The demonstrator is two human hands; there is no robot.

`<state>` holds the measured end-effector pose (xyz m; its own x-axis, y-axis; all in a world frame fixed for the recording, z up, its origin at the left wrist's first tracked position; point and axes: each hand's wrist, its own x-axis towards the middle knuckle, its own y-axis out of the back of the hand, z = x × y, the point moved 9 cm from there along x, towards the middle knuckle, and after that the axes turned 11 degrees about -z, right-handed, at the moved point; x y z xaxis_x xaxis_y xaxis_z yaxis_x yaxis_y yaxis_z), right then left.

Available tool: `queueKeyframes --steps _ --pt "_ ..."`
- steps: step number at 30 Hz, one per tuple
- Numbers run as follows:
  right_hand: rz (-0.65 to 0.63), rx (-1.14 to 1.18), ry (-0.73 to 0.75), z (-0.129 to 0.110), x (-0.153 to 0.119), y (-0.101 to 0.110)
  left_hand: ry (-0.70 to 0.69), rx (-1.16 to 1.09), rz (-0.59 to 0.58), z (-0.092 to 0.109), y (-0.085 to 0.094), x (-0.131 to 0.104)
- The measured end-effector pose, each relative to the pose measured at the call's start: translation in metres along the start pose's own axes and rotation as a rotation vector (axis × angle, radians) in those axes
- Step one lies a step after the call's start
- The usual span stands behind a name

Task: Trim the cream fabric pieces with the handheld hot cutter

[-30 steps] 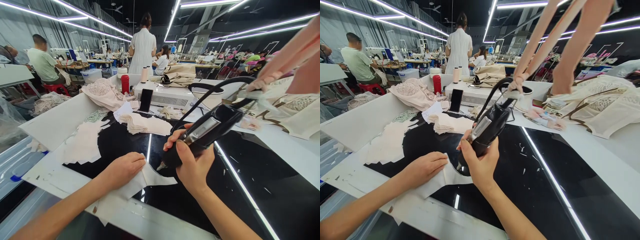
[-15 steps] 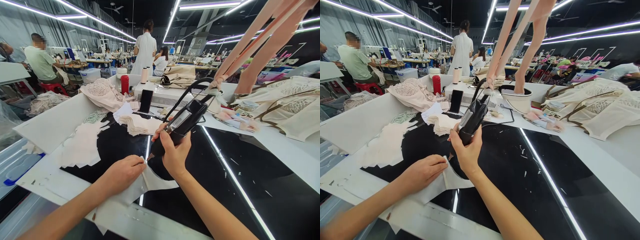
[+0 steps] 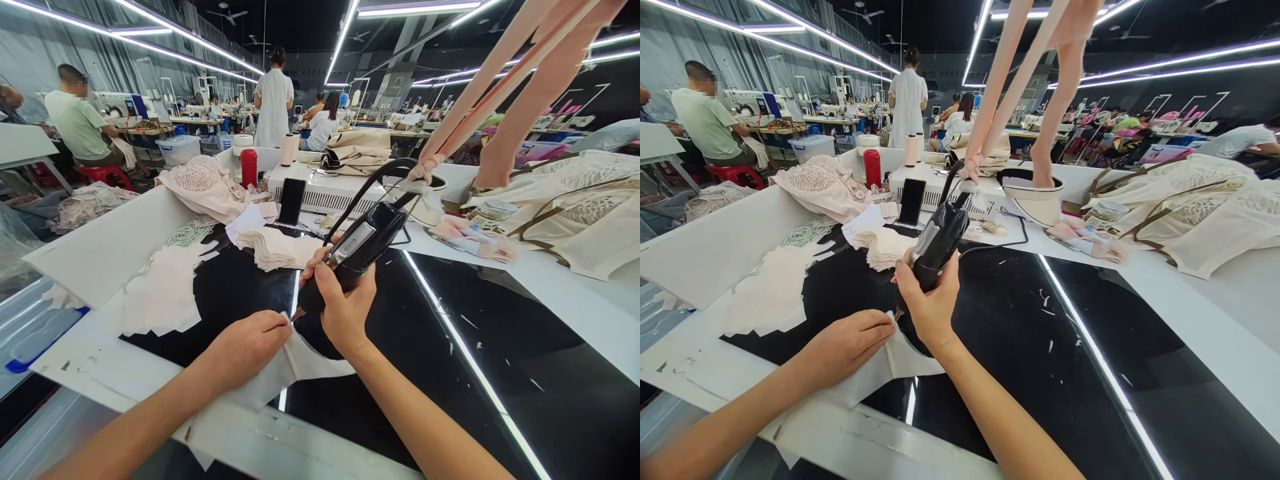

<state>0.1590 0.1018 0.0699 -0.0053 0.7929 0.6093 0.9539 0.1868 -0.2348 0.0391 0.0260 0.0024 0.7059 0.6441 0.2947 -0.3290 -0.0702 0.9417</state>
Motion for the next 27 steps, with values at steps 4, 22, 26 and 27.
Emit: queueKeyframes --steps 4,22,26,27 --pt "0.001 -0.037 0.005 0.000 -0.002 0.000 -0.005 0.007 0.006 0.001 0.000 0.000" --pt "-0.026 -0.026 0.028 -0.010 -0.010 0.005 0.033 -0.020 -0.035 -0.005 -0.006 -0.003" --pt "-0.030 -0.044 0.034 -0.010 -0.011 0.004 0.037 -0.007 -0.046 -0.005 -0.007 -0.004" --pt "-0.026 -0.050 0.031 -0.011 -0.011 0.004 0.035 -0.005 -0.046 -0.005 -0.006 -0.004"
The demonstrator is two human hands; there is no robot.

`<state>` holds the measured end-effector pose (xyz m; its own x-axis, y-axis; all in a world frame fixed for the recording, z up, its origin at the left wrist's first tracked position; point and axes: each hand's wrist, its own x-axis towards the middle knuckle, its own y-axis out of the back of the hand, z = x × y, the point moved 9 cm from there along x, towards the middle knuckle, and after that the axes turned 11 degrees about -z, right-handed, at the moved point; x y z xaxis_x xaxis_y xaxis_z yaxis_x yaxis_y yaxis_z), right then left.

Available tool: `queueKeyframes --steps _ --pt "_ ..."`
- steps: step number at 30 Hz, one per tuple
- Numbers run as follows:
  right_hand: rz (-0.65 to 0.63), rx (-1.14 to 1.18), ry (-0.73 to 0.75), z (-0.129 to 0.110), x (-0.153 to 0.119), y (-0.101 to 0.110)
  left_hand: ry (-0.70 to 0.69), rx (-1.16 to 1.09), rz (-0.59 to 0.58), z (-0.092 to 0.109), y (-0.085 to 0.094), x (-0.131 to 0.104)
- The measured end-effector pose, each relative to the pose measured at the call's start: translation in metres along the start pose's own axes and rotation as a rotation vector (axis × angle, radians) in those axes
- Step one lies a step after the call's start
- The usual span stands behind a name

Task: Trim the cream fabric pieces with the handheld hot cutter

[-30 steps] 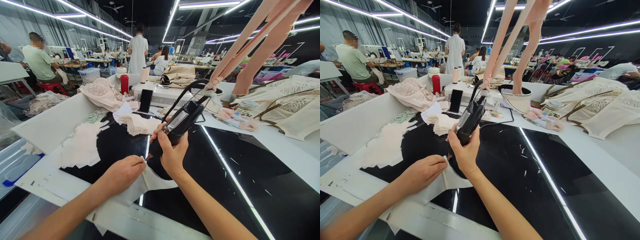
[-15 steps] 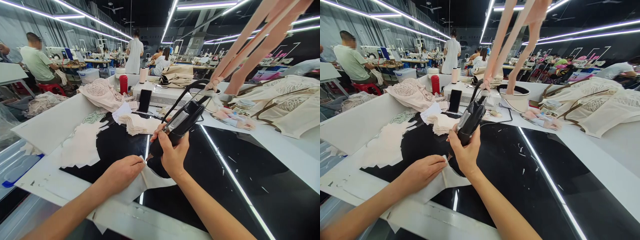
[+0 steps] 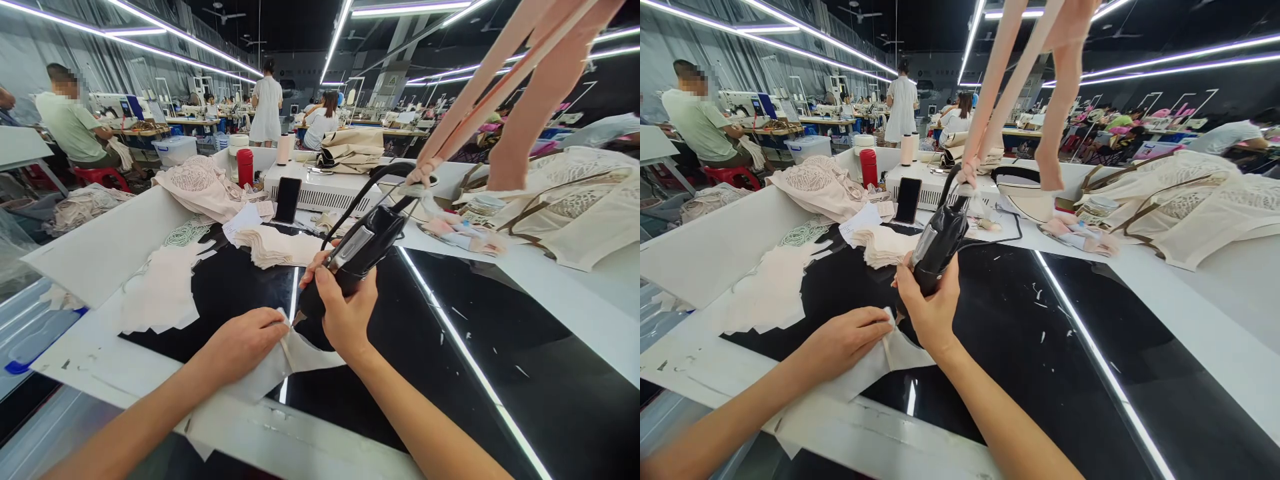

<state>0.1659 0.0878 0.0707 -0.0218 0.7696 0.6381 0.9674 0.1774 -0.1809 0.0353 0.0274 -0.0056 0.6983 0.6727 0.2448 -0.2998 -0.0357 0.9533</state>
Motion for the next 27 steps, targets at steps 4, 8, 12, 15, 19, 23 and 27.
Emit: queueKeyframes --steps 4,8,12,15,19,23,27 --pt "0.008 0.005 -0.006 -0.007 0.001 0.004 -0.010 0.011 -0.002 0.000 0.002 0.000" --pt "0.019 0.003 0.004 -0.017 0.001 0.012 -0.074 0.080 0.038 0.009 0.008 0.002" --pt "0.024 0.000 0.005 -0.018 -0.002 0.016 -0.089 0.094 0.026 0.019 0.008 0.007" --pt "0.024 0.003 0.001 -0.016 -0.004 0.015 -0.077 0.073 -0.017 0.023 0.004 0.008" --pt "0.012 -0.002 -0.010 -0.014 -0.005 0.011 -0.073 0.029 -0.020 0.022 0.003 0.005" --pt "0.001 0.004 -0.006 -0.013 -0.005 0.006 -0.063 0.029 -0.025 0.021 0.002 0.002" --pt "-0.004 0.017 -0.009 -0.011 -0.006 0.004 -0.052 0.040 -0.007 0.022 0.003 0.001"
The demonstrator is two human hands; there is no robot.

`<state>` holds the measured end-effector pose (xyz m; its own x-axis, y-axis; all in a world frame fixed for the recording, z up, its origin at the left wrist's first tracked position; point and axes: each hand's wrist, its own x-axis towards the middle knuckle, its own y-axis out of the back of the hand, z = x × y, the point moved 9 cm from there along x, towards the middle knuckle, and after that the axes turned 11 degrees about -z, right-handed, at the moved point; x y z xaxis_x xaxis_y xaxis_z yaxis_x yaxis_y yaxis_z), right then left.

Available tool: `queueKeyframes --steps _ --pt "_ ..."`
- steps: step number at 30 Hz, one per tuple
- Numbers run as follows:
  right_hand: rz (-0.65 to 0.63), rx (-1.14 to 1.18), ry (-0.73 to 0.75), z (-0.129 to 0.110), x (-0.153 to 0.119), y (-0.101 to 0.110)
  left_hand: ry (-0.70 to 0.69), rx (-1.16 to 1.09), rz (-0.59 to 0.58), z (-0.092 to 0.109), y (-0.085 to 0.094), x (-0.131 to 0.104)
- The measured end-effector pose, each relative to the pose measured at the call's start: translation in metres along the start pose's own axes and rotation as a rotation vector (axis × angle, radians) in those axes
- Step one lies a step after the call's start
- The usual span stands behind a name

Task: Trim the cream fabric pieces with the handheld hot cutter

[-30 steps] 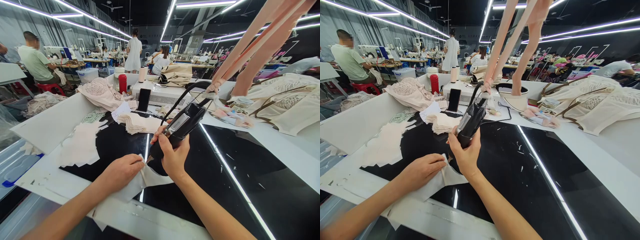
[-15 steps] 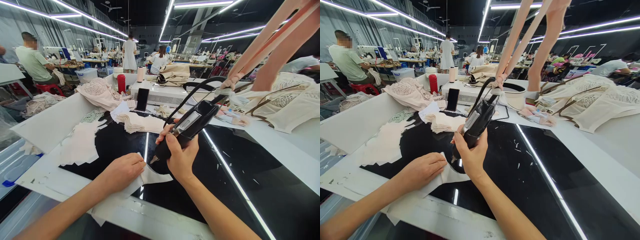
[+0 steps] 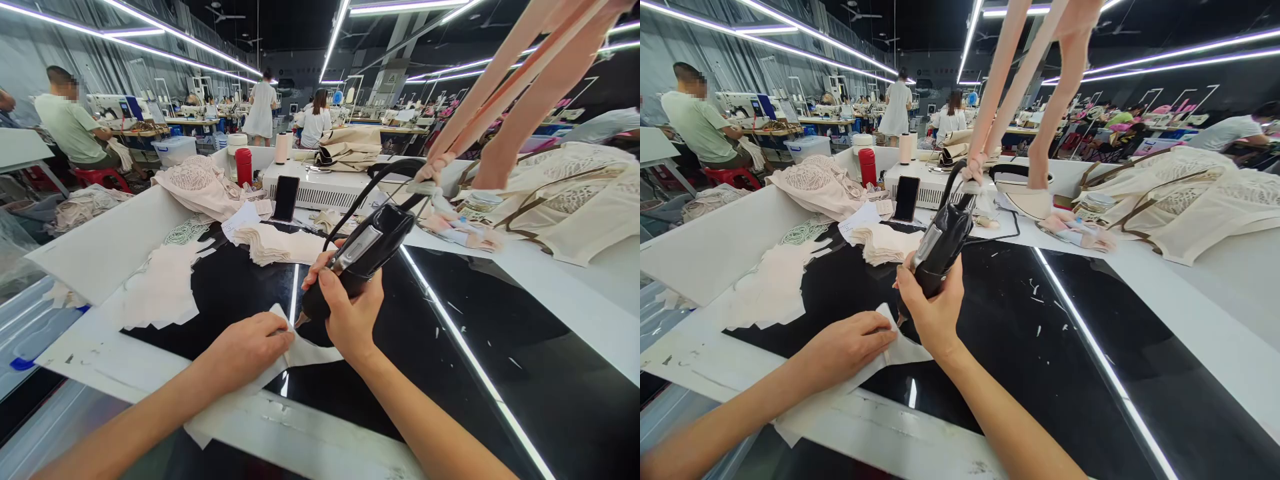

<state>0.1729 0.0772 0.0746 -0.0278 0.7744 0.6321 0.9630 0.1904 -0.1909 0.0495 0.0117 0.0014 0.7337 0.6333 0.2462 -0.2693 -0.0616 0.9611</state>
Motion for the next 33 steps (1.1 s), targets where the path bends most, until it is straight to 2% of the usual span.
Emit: queueKeyframes --steps 11,18,22,26,29,33 --pt "0.004 -0.035 -0.020 -0.003 -0.003 0.001 -0.007 0.067 0.022 0.003 -0.002 -0.004" --pt "0.008 -0.025 -0.009 -0.007 -0.009 0.005 -0.001 0.040 -0.017 0.003 -0.006 -0.003" --pt "0.010 -0.039 -0.027 -0.009 -0.008 0.007 -0.006 0.052 0.001 0.003 -0.003 -0.004" --pt "0.044 -0.047 -0.020 -0.022 -0.008 0.019 -0.035 0.052 0.017 0.006 0.004 -0.004" --pt "0.061 -0.050 -0.028 -0.030 -0.012 0.031 -0.060 0.025 0.077 0.013 0.011 -0.001" --pt "0.069 -0.074 -0.048 -0.033 -0.021 0.043 -0.068 -0.036 0.065 0.025 0.006 0.008"
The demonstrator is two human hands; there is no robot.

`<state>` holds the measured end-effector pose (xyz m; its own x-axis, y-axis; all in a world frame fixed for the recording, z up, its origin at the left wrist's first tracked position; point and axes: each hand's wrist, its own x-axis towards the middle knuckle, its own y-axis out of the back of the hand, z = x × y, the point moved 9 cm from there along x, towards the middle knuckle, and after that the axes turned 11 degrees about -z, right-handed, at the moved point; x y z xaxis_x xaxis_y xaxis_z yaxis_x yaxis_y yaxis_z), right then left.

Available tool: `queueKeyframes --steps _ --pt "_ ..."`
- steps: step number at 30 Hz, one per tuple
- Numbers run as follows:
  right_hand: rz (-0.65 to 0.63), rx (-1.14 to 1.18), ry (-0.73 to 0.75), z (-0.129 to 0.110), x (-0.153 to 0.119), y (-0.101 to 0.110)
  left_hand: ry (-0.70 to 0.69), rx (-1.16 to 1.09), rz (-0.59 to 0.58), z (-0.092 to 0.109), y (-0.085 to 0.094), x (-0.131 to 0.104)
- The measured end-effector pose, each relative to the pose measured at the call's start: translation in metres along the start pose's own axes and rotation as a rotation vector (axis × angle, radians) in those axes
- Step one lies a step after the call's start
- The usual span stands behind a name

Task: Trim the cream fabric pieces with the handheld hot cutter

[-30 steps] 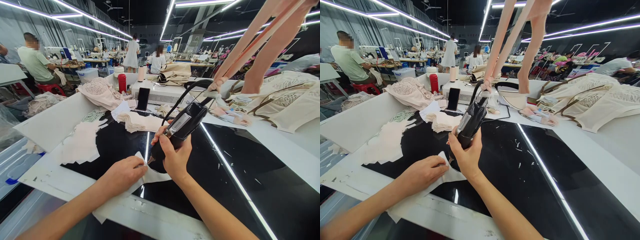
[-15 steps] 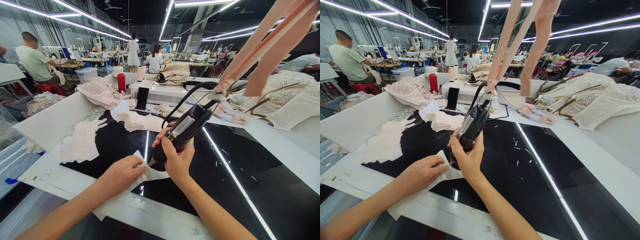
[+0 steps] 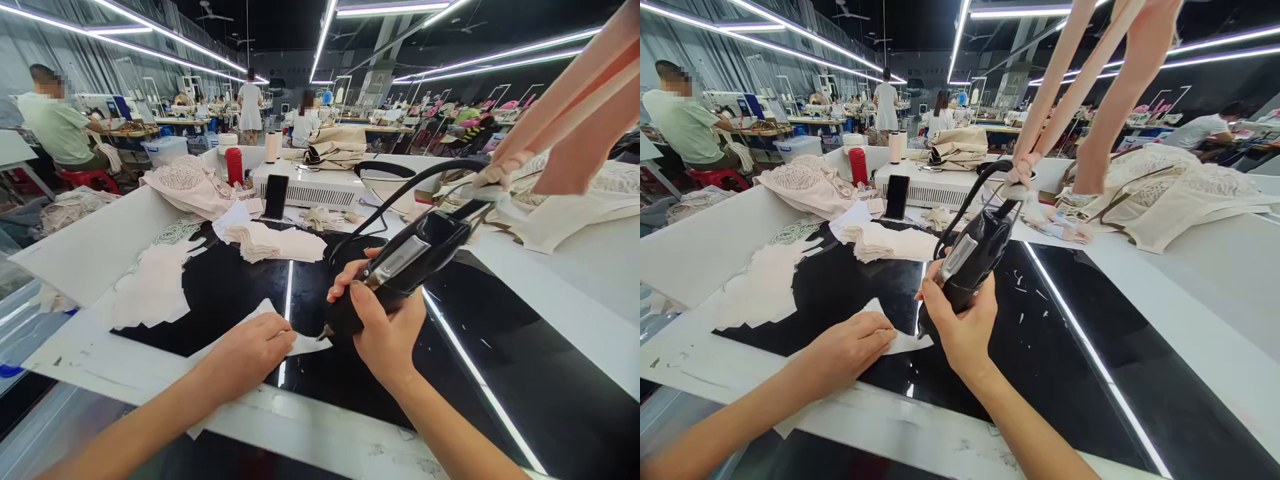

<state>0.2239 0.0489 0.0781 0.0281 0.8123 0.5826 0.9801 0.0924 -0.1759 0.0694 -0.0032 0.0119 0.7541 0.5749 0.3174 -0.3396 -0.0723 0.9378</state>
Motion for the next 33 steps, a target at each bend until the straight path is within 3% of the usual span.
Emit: queueKeyframes --steps 6,15,33 --pt "0.003 -0.026 0.004 0.000 -0.008 0.007 0.030 0.007 -0.087 0.006 -0.018 0.005" --pt "0.001 -0.065 -0.004 -0.004 -0.008 0.003 0.066 0.018 -0.102 0.006 -0.024 -0.003" --pt "-0.034 0.010 0.017 0.009 -0.001 -0.022 0.075 0.049 -0.009 0.007 -0.016 -0.005"
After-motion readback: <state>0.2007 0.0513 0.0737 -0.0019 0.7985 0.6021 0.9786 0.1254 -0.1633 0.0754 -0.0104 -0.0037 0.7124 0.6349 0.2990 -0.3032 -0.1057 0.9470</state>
